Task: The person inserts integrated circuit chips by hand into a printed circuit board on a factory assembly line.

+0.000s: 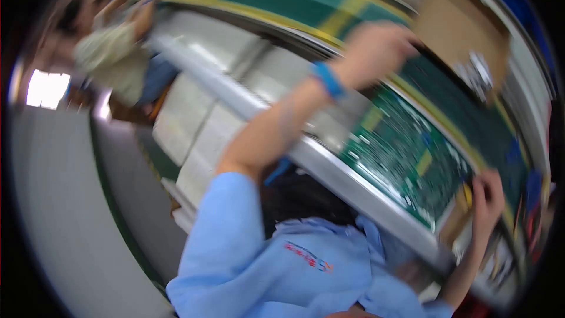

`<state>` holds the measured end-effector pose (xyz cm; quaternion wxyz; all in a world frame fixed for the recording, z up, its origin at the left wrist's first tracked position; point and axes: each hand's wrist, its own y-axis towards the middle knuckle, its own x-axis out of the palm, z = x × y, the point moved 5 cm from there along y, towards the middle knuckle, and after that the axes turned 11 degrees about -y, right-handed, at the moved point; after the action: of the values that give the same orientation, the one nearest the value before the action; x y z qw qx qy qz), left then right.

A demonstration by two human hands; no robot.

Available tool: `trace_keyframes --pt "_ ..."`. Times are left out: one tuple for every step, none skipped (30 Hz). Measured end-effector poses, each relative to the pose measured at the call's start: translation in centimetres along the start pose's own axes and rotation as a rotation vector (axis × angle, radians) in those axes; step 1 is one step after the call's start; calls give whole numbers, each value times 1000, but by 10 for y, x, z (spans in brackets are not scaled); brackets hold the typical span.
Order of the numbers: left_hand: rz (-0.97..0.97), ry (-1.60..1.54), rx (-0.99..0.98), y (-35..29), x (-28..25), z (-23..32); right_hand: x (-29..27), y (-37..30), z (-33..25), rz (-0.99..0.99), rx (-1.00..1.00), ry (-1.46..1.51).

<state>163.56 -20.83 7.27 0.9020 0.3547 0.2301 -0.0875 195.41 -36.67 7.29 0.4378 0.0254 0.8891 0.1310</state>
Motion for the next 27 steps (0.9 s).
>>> trace_keyframes --pt "-5 16 46 -6 -7 -4 5 3 -3 -13 41 19" --pt "-53 19 -27 -7 -11 -3 4 4 -6 -33 21 72" --pt "-66 -6 -124 -11 -16 -3 4 7 -13 -51 -58 79" --pt "-78 -82 -211 -12 -21 -6 1 6 -20 -89 -19 122" --pt "-53 -150 -222 -14 -20 -7 0 2 -15 -60 8 138" --pt "-87 -166 -245 -12 -11 -9 -3 -5 -8 -49 88 170" --pt "-117 -125 -273 -12 -6 -10 -6 -9 0 -61 106 93" --pt "-149 -175 -318 -14 -1 -18 -4 -14 7 -35 129 205" --pt "-164 -185 -351 -15 6 -22 -5 -19 15 -26 155 197" --pt "-180 -234 -379 -16 14 -24 -7 -24 21 -22 174 193" --pt "-187 -242 -396 -16 13 -25 -7 -26 21 -23 189 188" --pt "-192 -248 -416 -17 12 -26 -8 -27 20 -27 209 187" --pt "-196 -238 -411 -16 13 -25 -9 -27 20 -35 227 188" --pt "-200 -229 -422 -16 12 -24 -9 -27 21 -43 231 199" --pt "-189 -219 -376 -14 12 -22 -8 -26 20 -45 178 130" --pt "-179 -208 -332 -13 12 -19 -6 -26 20 -49 125 62" --pt "-177 -208 -311 -10 13 -16 -3 -24 21 -24 70 78" --pt "-179 -203 -323 -10 12 -19 1 -24 22 -34 73 86" --pt "-177 -199 -318 -9 10 -21 4 -24 21 -49 40 52" --pt "-168 -187 -315 -9 4 -19 5 -21 19 -65 -4 23" --pt "-183 -168 -311 -10 -2 -16 6 -19 18 -76 -11 37" --pt "-179 -154 -322 -12 -8 -12 9 -18 16 -113 -33 28" --pt "-191 -151 -315 -12 -1 -15 11 -19 18 -148 -37 -5" --pt "-201 -148 -307 -13 5 -18 13 -20 21 -153 -27 -16" --pt "-212 -145 -298 -14 12 -21 15 -20 22 -116 -88 -80" --pt "-220 -129 -292 -15 14 -20 17 -20 20 -79 -156 -134" --pt "-230 -116 -284 -16 17 -20 19 -21 19 -84 -152 -136"
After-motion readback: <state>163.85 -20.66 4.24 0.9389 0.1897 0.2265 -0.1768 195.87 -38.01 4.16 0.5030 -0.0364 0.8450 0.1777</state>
